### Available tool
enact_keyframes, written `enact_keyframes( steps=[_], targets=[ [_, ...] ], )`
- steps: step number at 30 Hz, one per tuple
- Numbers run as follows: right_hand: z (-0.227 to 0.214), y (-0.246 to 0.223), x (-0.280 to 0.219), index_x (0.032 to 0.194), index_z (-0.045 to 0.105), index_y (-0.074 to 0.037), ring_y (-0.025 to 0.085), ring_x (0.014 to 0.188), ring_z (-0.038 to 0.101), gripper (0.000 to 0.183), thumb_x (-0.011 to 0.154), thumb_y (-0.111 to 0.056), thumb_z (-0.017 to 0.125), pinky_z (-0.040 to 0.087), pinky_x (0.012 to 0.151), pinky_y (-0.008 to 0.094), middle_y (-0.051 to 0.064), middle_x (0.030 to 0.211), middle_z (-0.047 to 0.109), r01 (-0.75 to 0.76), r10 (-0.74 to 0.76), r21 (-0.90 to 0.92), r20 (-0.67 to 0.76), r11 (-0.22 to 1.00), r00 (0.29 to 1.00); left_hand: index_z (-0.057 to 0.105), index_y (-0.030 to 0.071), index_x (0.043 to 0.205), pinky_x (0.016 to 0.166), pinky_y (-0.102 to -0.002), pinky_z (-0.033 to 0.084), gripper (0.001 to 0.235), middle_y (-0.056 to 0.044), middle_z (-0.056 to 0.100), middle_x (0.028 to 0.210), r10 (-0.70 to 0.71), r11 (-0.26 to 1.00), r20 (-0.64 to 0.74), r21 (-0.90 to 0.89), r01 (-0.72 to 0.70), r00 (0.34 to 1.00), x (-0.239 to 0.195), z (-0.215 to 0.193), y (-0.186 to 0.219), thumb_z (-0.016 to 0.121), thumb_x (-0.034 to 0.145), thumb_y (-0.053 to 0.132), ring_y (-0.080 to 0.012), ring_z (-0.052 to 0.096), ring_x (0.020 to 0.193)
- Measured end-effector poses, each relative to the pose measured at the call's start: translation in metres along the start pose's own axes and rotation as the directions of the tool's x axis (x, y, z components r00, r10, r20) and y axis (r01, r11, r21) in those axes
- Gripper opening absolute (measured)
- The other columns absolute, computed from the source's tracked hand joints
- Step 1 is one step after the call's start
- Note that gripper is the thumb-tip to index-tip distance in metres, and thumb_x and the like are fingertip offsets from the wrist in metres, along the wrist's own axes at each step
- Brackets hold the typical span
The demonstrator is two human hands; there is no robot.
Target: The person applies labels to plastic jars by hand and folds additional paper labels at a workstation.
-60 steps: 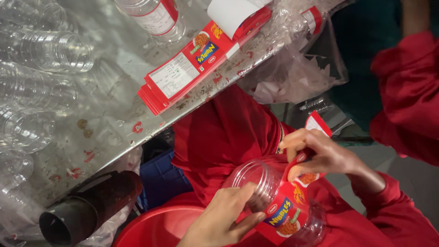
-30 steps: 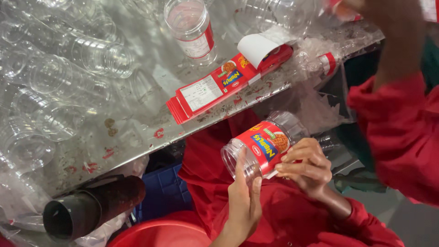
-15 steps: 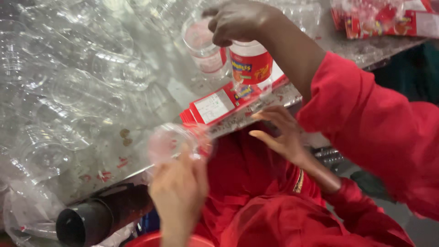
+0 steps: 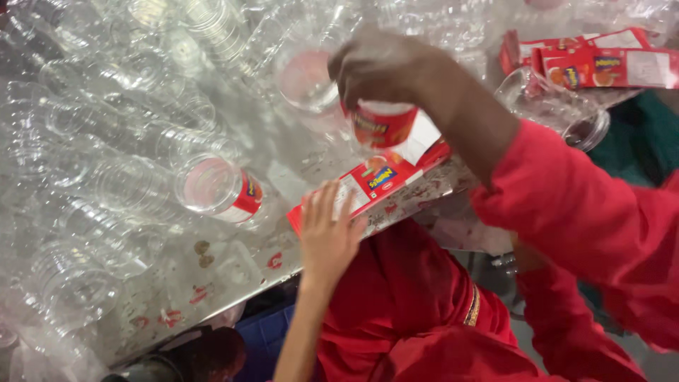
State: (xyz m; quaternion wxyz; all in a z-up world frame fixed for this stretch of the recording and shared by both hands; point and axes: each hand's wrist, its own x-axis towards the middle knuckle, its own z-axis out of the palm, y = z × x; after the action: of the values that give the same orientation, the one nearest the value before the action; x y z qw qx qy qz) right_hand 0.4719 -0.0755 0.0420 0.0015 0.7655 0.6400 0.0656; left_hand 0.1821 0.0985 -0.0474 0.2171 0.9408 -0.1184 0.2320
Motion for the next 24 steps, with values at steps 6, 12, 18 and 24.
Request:
enact_keyframes(
  steps=[6,12,18,24],
  targets=[
    [0.11,-0.08,-0.166,0.13,0.067,-0.002,0.022,0.128,0.059,0.042,0.106,-0.034,0.054,0.042,0.11,0.036,0.011,0.133,0.069,-0.381,0.949,0.89,-0.149,0.251,0.278,0.062,0.005,0.135,0.118,-0.053,0.03,0.055,-0.02,0.055,0.143,-0.031,0.999,0.073,-0.019,0.033,0.997,-0.003,0.059,0.002,0.072,0.089,0.035,-0.0383,0.048,0.135],
    [0.084,-0.218,-0.139,0.152,0.056,-0.002,0.028,0.095,0.064,0.053,0.105,-0.025,0.051,0.048,0.1,0.039,0.016,0.097,0.067,-0.633,0.964,0.732,-0.134,0.252,0.228,0.063,0.006,0.133,0.121,-0.051,0.032,0.048,-0.017,0.059,0.144,-0.156,0.973,0.063,-0.16,0.164,0.986,0.003,0.053,0.003,0.07,0.093,0.03,-0.0359,0.052,0.136],
    [0.062,-0.304,-0.109,0.143,0.056,-0.003,0.033,0.126,0.06,0.066,0.086,-0.026,0.081,0.04,0.112,0.047,0.01,0.138,0.064,-0.293,0.605,0.564,-0.509,0.772,0.612,0.061,0.003,0.137,0.124,-0.043,0.032,0.043,-0.014,0.058,0.149,-0.236,0.626,-0.064,-0.773,0.102,0.97,-0.009,-0.025,0.028,0.057,0.096,0.016,-0.0288,0.047,0.148],
    [0.086,-0.287,-0.117,0.143,0.059,-0.005,0.031,0.123,0.06,0.065,0.086,-0.027,0.081,0.04,0.113,0.05,0.009,0.127,0.067,-0.262,0.581,0.624,-0.385,0.736,0.717,0.065,0.004,0.127,0.105,-0.033,0.049,0.037,-0.008,0.069,0.124,-0.274,0.391,0.304,-0.831,0.395,0.912,-0.004,0.025,0.0,0.07,0.091,0.013,-0.0186,0.064,0.118]
  ],
)
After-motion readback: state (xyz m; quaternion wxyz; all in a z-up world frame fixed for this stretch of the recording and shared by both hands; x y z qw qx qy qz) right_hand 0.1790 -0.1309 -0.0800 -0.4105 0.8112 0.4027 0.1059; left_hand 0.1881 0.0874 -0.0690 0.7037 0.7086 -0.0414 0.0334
